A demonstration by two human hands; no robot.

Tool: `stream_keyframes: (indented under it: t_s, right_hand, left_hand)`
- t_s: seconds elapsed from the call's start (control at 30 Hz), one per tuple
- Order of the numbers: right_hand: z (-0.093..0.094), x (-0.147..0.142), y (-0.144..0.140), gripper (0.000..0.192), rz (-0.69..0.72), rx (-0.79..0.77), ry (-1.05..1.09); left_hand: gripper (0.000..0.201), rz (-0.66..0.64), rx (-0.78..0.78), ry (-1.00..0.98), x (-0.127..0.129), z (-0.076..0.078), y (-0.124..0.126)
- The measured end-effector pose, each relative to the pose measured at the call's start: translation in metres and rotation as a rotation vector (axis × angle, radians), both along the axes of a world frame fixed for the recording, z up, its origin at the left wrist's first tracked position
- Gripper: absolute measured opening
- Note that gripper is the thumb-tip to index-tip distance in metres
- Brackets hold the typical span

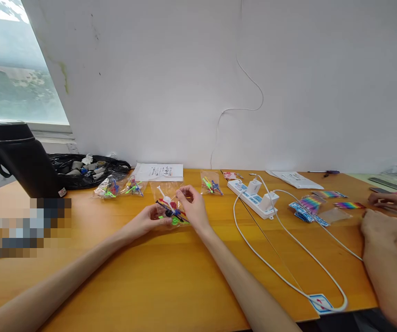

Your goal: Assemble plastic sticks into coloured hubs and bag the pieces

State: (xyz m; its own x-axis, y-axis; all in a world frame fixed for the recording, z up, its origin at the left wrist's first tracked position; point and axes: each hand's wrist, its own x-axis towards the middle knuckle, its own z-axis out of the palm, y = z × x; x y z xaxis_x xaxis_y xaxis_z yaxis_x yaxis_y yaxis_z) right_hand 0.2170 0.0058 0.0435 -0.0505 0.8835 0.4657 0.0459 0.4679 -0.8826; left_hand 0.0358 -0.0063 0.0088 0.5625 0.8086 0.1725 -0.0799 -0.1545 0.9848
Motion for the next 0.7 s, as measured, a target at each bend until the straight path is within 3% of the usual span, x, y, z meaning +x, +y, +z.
stream_keyframes:
  t_s: [0.23, 0.4, 0.57, 0.7]
  right_hand:
    - [0.0042, 0.0006, -0.0018, 0.026, 0.055, -0.036, 0.043]
    - [0.0033, 0.0012, -0.0034, 0.025, 0.042, -0.034, 0.005]
    - [0.0034, 0.0028, -0.0027, 0.024, 0.026, -0.014, -0.019]
    - [0.0041, 0.0039, -0.0021, 0.024, 0.032, -0.022, -0.014]
  left_hand:
    - [0.050, 0.021, -0.009, -0.033, 0.0004, 0.0056, -0.0087]
    - [0.048, -0.033, -0.036, -0.114, 0.0001, 0.0036, -0.0065]
    - [0.060, -0.056, -0.067, -0.123, -0.0031, 0.0003, -0.0052]
    - [0.066, -0.046, -0.085, -0.108, -0.0040, 0.0064, -0.0098]
